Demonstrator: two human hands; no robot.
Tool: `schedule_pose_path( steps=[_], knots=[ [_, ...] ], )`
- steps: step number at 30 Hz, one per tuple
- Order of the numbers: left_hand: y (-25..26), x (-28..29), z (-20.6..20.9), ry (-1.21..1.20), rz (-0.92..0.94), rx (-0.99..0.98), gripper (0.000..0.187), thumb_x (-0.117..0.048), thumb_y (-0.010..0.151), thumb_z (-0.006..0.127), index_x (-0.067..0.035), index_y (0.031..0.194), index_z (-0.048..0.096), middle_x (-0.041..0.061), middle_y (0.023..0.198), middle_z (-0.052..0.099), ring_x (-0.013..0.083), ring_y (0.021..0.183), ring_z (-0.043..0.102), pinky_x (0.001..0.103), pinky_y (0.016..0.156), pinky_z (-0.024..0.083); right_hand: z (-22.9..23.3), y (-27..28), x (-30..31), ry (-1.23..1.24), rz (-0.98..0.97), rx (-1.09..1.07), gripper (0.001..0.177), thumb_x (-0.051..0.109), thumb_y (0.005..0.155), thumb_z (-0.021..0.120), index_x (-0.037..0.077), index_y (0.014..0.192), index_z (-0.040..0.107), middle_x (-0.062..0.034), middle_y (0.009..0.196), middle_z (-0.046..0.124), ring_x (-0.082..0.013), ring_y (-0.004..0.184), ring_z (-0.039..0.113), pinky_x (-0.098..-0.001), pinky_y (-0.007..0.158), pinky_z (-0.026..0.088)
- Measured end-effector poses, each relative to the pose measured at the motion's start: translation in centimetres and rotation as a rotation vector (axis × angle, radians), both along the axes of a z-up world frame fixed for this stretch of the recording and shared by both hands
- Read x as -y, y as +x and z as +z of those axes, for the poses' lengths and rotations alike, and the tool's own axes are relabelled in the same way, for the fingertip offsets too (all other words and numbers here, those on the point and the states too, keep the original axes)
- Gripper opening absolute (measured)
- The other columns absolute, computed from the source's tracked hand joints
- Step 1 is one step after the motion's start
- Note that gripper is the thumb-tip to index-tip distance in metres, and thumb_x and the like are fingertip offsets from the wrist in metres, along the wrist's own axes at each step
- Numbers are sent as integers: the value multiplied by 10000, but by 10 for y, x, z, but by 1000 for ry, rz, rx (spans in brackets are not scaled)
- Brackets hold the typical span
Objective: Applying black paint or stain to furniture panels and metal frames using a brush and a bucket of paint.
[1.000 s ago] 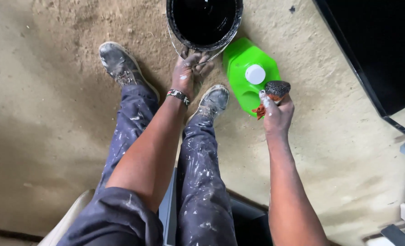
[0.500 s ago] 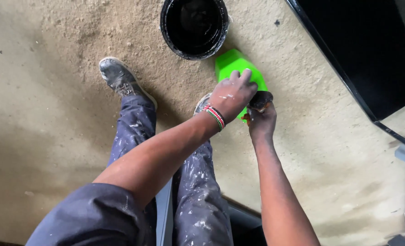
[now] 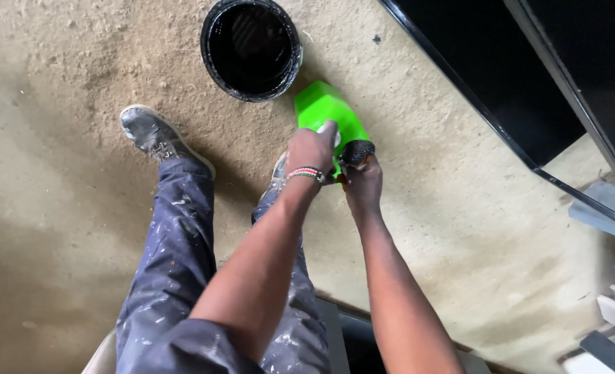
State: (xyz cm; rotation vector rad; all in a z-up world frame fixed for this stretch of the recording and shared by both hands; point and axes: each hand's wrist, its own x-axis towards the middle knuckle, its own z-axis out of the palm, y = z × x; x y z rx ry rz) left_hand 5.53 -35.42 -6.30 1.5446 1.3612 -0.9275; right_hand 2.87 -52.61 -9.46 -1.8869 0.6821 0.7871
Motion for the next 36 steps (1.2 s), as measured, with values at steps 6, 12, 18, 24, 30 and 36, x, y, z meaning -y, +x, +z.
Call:
schedule_pose_path(
  steps=[6, 12, 18, 24, 30, 36],
  knots=[
    [-10, -15, 32, 192, -571, 617, 512, -215, 995, 728, -138, 1501, 734, 210, 1418, 664, 548, 1304, 730, 688, 941, 720, -8, -8, -1, 62, -100, -11, 135, -58, 1015, 713, 16, 1126, 697, -168, 854, 689, -282, 618, 791, -336, 531, 672],
    [-27, -7, 12, 235, -900, 740, 290, -66, 964, 795, -147, 1238, 847, 100, 1276, 588, 437, 1168, 713, 549, 786, 750, 59, 18, -44, 51, -25, 33, 186, -54, 1014, 718, 71, 1151, 702, -120, 930, 719, -226, 661, 811, -362, 563, 721],
    [-8, -20, 25, 79, -71, 367, 418, -405, 1018, 740, -63, 1217, 606, 302, 1138, 798, 599, 1170, 817, 740, 968, 659, 37, 8, -21, 108, -91, 10, 198, -112, 1028, 639, 41, 1150, 612, -114, 959, 662, -238, 611, 783, -350, 595, 760],
    [-51, -29, 18, 56, 246, 389, 478, -521, 1062, 573, -80, 1067, 757, 336, 1074, 770, 562, 1190, 786, 670, 991, 590, 30, 9, -17, 24, -42, 5, 208, 3, 980, 762, 35, 1142, 635, -142, 951, 721, -252, 565, 802, -339, 495, 689],
    [-70, -19, 42, -50, 130, 307, 611, -674, 1089, 685, -78, 1122, 818, 264, 1086, 827, 517, 1221, 806, 633, 1023, 628, 45, 17, -13, -49, 170, 101, 298, 99, 954, 836, 108, 1228, 722, -135, 988, 768, -292, 630, 847, -392, 536, 701],
    [-132, -24, 55, -168, 771, 436, 330, -433, 1179, 709, -126, 1065, 748, 79, 997, 644, 262, 797, 711, 414, 678, 656, 38, 16, 0, -160, 403, 242, 135, 47, 994, 767, 82, 1117, 809, -122, 893, 828, -255, 730, 816, -429, 651, 652]
  ],
)
